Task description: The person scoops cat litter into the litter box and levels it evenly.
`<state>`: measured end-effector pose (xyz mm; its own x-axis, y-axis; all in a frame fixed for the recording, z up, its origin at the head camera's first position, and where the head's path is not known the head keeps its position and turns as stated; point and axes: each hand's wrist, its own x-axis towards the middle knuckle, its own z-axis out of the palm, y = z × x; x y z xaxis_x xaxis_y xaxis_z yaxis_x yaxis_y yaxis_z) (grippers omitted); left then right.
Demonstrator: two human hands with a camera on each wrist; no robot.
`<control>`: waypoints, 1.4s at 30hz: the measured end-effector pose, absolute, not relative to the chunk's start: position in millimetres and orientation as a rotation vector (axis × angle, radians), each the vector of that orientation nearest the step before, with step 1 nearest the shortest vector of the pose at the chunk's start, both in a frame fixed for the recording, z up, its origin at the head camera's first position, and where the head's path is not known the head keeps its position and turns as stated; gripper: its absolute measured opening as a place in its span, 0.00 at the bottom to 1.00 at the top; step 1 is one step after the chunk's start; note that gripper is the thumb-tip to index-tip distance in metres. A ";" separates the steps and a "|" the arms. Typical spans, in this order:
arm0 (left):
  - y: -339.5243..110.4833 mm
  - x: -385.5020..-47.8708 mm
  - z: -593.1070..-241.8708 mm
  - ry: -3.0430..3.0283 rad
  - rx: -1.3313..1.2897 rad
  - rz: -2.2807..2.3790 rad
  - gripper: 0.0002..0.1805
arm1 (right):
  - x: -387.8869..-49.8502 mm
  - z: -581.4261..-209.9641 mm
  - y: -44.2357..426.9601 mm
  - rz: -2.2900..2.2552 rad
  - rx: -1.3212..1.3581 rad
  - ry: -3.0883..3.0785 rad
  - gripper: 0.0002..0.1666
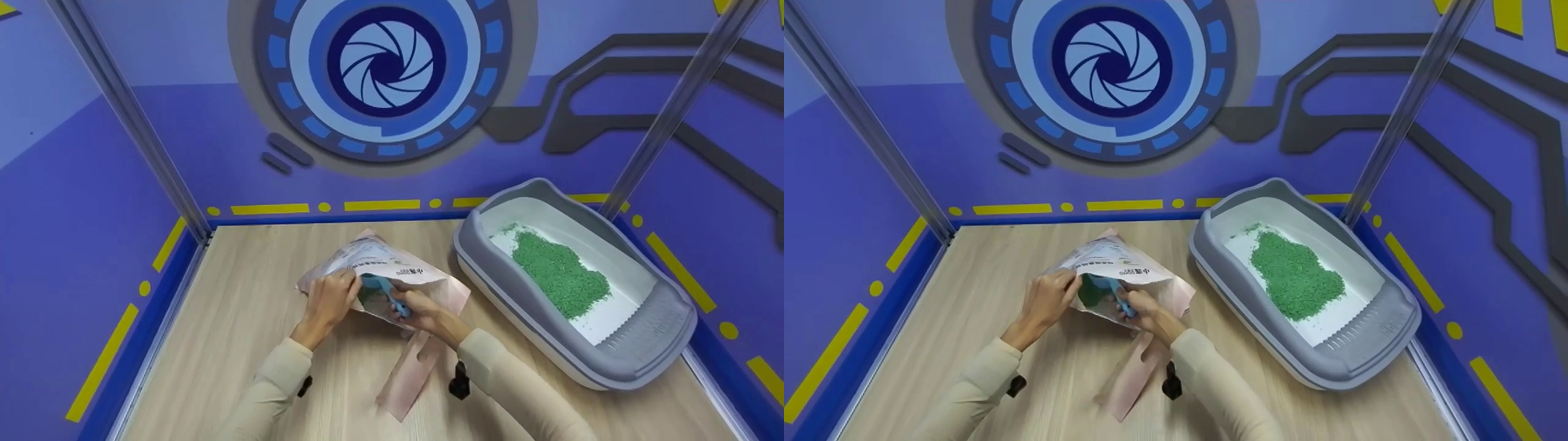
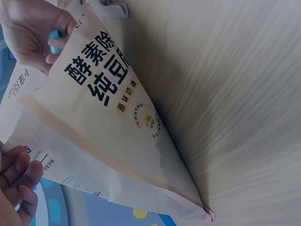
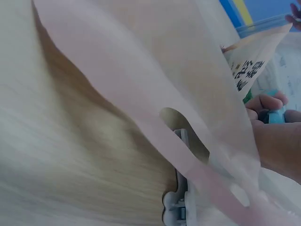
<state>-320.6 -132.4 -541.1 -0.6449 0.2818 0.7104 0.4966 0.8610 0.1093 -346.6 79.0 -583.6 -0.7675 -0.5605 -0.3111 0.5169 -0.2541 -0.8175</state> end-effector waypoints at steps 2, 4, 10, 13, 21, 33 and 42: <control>-132.7 -320.7 -540.4 -2.310 -0.556 -0.389 0.13 | -341.3 -577.9 83.7 -2.027 -0.068 1.353 0.10; -133.0 -320.7 -539.7 -2.315 -0.551 -0.393 0.13 | -335.3 -572.4 89.5 -2.000 -0.065 1.386 0.11; -133.5 -320.4 -538.1 -2.324 -0.554 -0.414 0.13 | -317.4 -551.7 107.9 -1.935 -0.023 1.413 0.08; -133.6 -320.2 -537.9 -2.337 -0.555 -0.437 0.12 | -310.6 -539.2 118.0 -1.865 -0.037 1.449 0.04; -133.7 -321.3 -538.5 -2.328 -0.561 -0.419 0.13 | -303.8 -500.2 159.7 -1.664 -0.118 1.574 0.06; -133.8 -321.4 -539.6 -2.284 -0.558 -0.403 0.14 | -312.1 -446.5 269.3 -1.518 -0.159 1.735 0.11; -131.9 -320.9 -540.4 -2.302 -0.559 -0.421 0.13 | -325.7 -412.8 365.2 -1.654 -0.242 1.656 0.12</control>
<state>-320.9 -131.9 -540.4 -0.6472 0.2697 0.7131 0.5048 0.8525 0.1357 -325.7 365.2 -412.8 -0.6869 -0.6218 -0.3761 0.3753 0.1395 -0.9163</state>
